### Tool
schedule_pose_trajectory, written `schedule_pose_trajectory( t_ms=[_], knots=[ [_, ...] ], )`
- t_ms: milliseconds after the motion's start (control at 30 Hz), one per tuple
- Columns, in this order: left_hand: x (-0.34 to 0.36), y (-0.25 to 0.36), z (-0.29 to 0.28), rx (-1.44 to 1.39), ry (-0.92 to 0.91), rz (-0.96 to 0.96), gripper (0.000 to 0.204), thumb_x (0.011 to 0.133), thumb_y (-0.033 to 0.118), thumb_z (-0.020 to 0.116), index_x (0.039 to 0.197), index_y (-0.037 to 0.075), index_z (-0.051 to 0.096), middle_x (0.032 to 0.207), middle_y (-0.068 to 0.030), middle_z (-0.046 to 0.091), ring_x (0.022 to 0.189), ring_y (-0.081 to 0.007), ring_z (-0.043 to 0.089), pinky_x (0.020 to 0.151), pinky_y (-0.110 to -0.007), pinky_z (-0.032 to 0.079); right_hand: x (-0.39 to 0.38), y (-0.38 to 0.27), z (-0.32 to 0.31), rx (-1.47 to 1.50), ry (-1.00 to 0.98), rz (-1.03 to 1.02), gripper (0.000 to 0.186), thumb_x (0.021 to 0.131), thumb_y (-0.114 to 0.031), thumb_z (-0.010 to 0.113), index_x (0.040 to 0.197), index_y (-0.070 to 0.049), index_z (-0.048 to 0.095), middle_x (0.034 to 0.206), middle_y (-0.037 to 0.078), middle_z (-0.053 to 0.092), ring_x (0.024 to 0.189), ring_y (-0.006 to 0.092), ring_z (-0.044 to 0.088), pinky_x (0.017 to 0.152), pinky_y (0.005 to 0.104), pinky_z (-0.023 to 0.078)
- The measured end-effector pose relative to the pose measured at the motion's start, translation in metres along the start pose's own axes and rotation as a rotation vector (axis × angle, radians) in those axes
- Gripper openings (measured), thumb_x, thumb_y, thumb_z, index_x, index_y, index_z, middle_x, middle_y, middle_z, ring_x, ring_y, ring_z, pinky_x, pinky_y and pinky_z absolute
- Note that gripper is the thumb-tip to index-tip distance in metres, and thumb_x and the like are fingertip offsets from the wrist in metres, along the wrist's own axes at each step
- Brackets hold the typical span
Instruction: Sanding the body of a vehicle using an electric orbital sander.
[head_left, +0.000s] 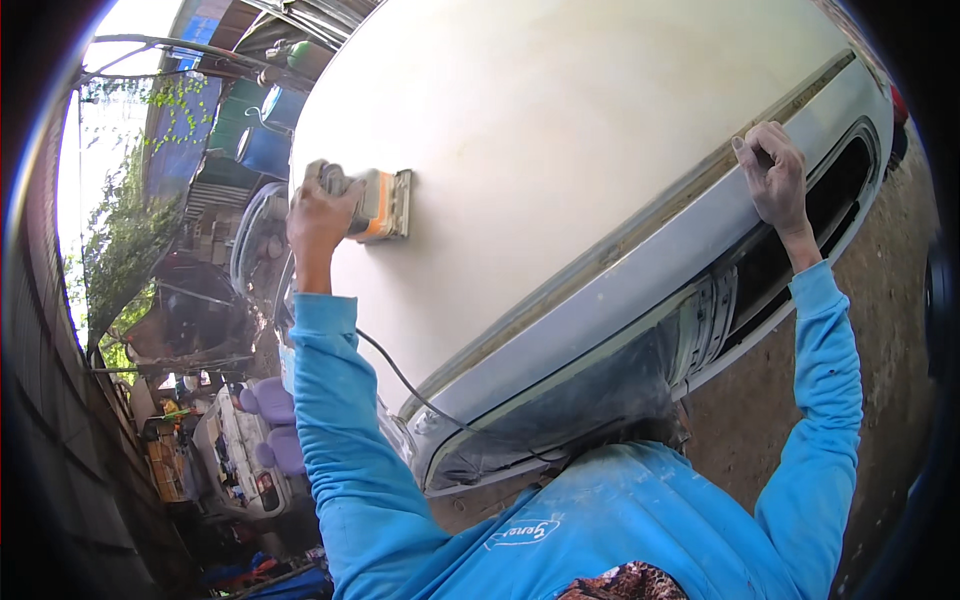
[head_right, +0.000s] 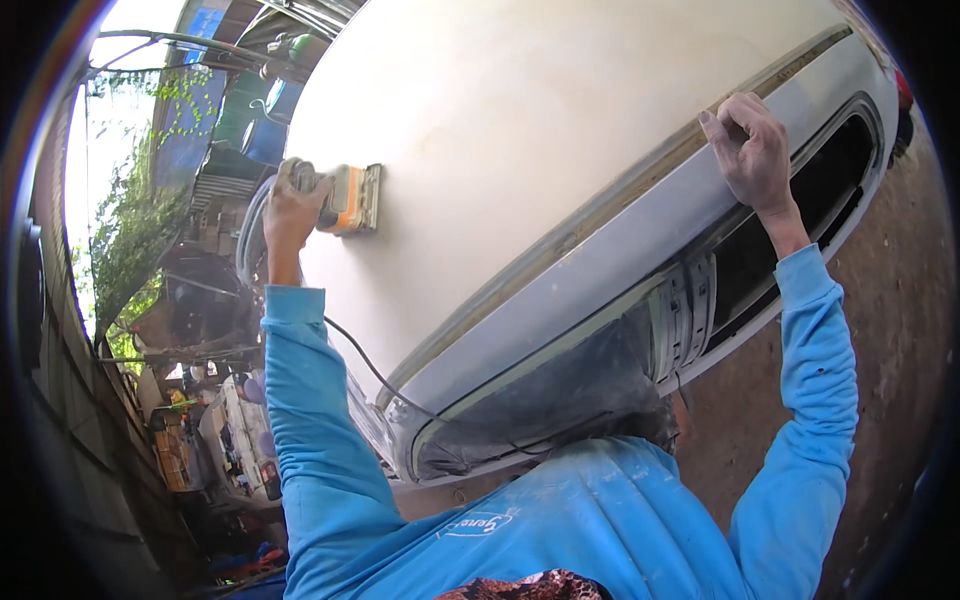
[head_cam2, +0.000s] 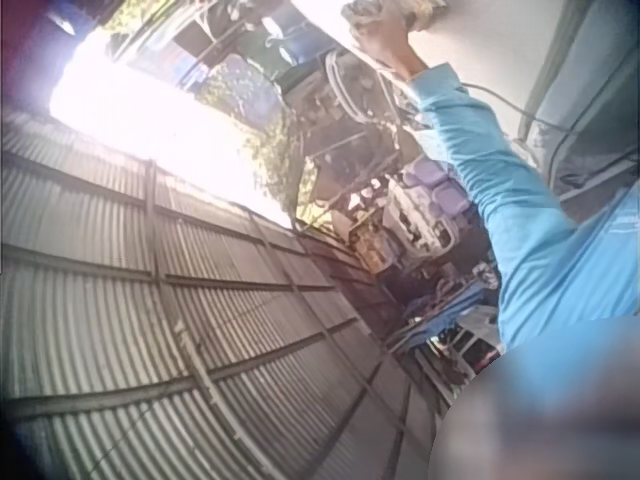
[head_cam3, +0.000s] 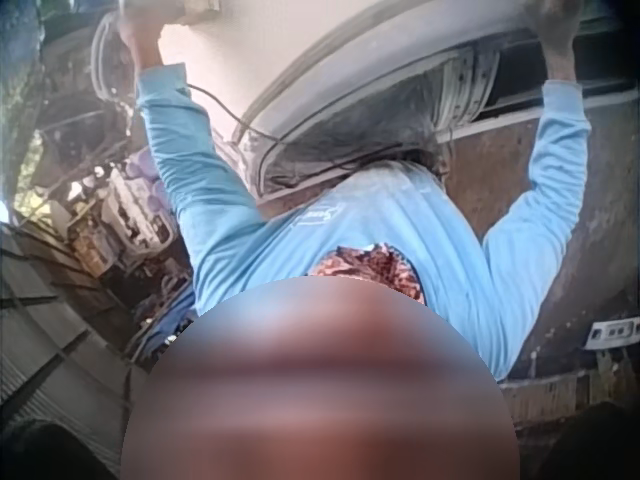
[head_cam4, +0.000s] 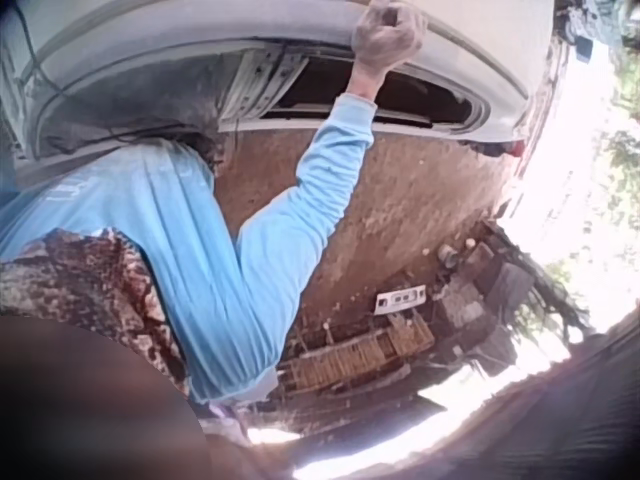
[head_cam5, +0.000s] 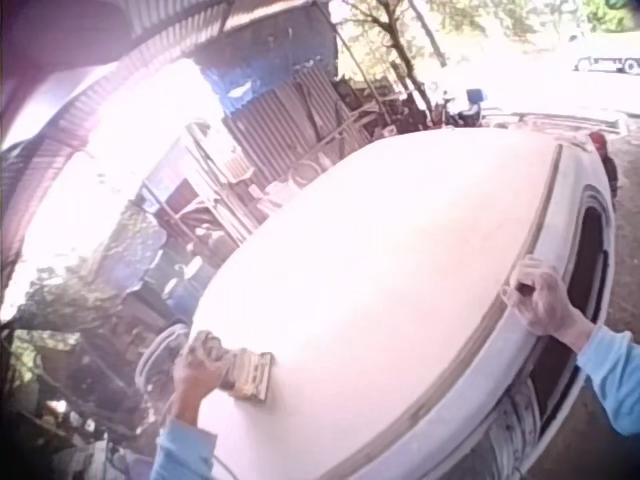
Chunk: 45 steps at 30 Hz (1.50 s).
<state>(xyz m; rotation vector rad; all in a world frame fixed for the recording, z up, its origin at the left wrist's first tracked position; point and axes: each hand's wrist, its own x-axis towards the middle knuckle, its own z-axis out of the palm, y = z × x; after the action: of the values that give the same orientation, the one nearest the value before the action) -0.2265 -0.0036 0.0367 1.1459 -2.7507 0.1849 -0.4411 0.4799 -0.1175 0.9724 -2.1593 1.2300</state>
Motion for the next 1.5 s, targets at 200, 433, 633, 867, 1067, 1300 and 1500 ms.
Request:
schedule_pose_trajectory(
  t_ms=[200,433,633,867,1067,1300,1500],
  knots=[
    [0.003,0.146,-0.007,0.000,0.015,0.272,0.080,0.081,0.058,0.072,0.146,0.017,0.051,0.128,-0.0194,0.065,0.122,-0.0328,0.064,0.103,-0.045,0.052,-0.002,0.002,0.000,-0.045,0.016,0.025,0.035,0.094,-0.016,0.069,0.070,0.000,0.049,0.066,0.010,0.048,0.065,0.0260,0.047,0.063,0.0371,0.041],
    [-0.019,0.254,-0.013,-0.130,0.085,0.509,0.077,0.080,0.054,0.074,0.143,0.013,0.055,0.120,-0.0153,0.071,0.125,-0.0317,0.062,0.101,-0.045,0.052,-0.005,0.007,-0.005,-0.046,0.000,0.031,0.034,0.096,-0.022,0.067,0.073,0.000,0.055,0.071,0.015,0.056,0.073,0.0336,0.057,0.070,0.0422,0.046],
    [-0.022,0.214,-0.012,-0.096,0.079,0.468,0.080,0.080,0.055,0.074,0.145,0.014,0.053,0.123,-0.0154,0.070,0.126,-0.0320,0.061,0.102,-0.044,0.052,-0.007,0.010,-0.004,-0.038,0.003,-0.004,0.034,0.096,-0.022,0.067,0.074,0.001,0.055,0.072,0.016,0.057,0.073,0.0348,0.057,0.070,0.0425,0.047],
    [-0.030,0.086,-0.014,0.009,-0.009,0.184,0.084,0.080,0.058,0.073,0.148,0.015,0.050,0.134,-0.0189,0.064,0.127,-0.0337,0.060,0.107,-0.045,0.049,-0.005,0.009,0.000,-0.059,0.007,0.031,0.032,0.097,-0.016,0.066,0.074,0.002,0.052,0.070,0.014,0.053,0.067,0.0326,0.052,0.065,0.0396,0.044],
    [-0.063,-0.037,-0.003,0.004,0.053,-0.052,0.077,0.081,0.054,0.075,0.144,0.016,0.053,0.132,-0.0204,0.066,0.123,-0.0395,0.063,0.104,-0.049,0.049,-0.006,0.009,0.002,-0.024,0.035,-0.035,0.029,0.097,-0.014,0.067,0.076,0.001,0.053,0.069,0.011,0.051,0.063,0.0234,0.049,0.062,0.0345,0.042],
    [-0.118,-0.153,0.014,-0.067,0.027,-0.264,0.079,0.081,0.054,0.076,0.144,0.012,0.052,0.130,-0.0239,0.065,0.122,-0.0423,0.062,0.105,-0.049,0.047,-0.006,0.008,0.006,-0.077,0.042,-0.030,0.033,0.097,-0.015,0.069,0.075,0.001,0.050,0.068,0.011,0.048,0.064,0.0233,0.046,0.062,0.0351,0.042],
    [-0.117,-0.110,0.004,-0.022,0.044,-0.194,0.078,0.081,0.052,0.077,0.143,0.010,0.053,0.127,-0.0241,0.066,0.121,-0.0419,0.062,0.103,-0.050,0.049,-0.007,0.005,0.007,-0.042,0.048,0.035,0.034,0.095,-0.014,0.070,0.074,0.001,0.050,0.068,0.011,0.048,0.064,0.0244,0.046,0.063,0.0353,0.042]
  ],
)
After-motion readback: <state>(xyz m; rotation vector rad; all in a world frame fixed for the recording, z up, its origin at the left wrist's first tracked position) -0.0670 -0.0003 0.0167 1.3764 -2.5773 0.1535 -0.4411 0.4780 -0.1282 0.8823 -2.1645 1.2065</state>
